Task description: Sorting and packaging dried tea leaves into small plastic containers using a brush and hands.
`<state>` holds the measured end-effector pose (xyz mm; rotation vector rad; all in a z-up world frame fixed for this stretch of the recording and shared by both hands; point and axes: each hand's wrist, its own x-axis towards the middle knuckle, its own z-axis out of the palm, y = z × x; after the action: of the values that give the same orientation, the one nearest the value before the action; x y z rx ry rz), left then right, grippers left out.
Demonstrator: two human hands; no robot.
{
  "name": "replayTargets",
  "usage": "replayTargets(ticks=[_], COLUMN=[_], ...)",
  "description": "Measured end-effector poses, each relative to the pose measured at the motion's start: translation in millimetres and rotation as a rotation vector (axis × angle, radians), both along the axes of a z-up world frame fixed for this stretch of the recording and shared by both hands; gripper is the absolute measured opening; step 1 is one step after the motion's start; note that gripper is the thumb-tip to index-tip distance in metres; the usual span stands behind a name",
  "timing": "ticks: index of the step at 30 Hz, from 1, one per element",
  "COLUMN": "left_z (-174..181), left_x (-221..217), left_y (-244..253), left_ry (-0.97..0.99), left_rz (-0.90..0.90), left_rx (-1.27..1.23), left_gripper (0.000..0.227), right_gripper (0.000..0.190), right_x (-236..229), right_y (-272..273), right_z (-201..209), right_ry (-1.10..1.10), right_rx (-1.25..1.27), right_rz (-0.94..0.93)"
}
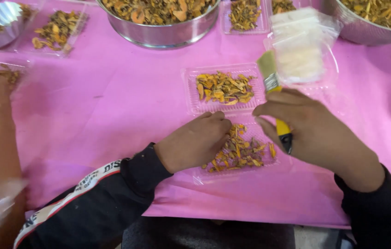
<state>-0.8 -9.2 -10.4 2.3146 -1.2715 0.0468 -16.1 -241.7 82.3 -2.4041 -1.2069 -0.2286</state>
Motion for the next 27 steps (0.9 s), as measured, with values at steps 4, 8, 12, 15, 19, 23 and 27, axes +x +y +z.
replayTargets(ticks=[4, 8, 12, 15, 19, 23, 27], left_z=[2, 1, -2, 9, 22, 37, 43], left_x=[0, -1, -6, -16, -43, -81, -109], left_y=[1, -1, -8, -12, -30, -35, -32], left_ry=[0.044, -0.034, -0.231, -0.201, -0.254, -0.325, -0.196], left_rz=[0.066, 0.038, 0.016, 0.027, 0.036, -0.055, -0.08], left_rx=[0.005, 0.013, -0.066, -0.086, -0.142, -0.253, -0.315], left_gripper=[0.01, 0.012, 0.007, 0.003, 0.008, 0.019, 0.013], right_gripper=[0.011, 0.011, 0.006, 0.004, 0.007, 0.005, 0.004], right_x=[19, 25, 18, 15, 25, 21, 16], right_y=[7, 13, 1, -7, -18, -20, -14], right_z=[-13, -28, -43, -38, -47, -41, -36], right_ry=[-0.032, -0.091, -0.268, -0.359, -0.456, -0.407, -0.318], right_rx=[-0.088, -0.059, -0.061, -0.065, -0.05, -0.034, -0.041], right_rz=[0.069, 0.068, 0.016, -0.054, -0.089, -0.091, -0.074])
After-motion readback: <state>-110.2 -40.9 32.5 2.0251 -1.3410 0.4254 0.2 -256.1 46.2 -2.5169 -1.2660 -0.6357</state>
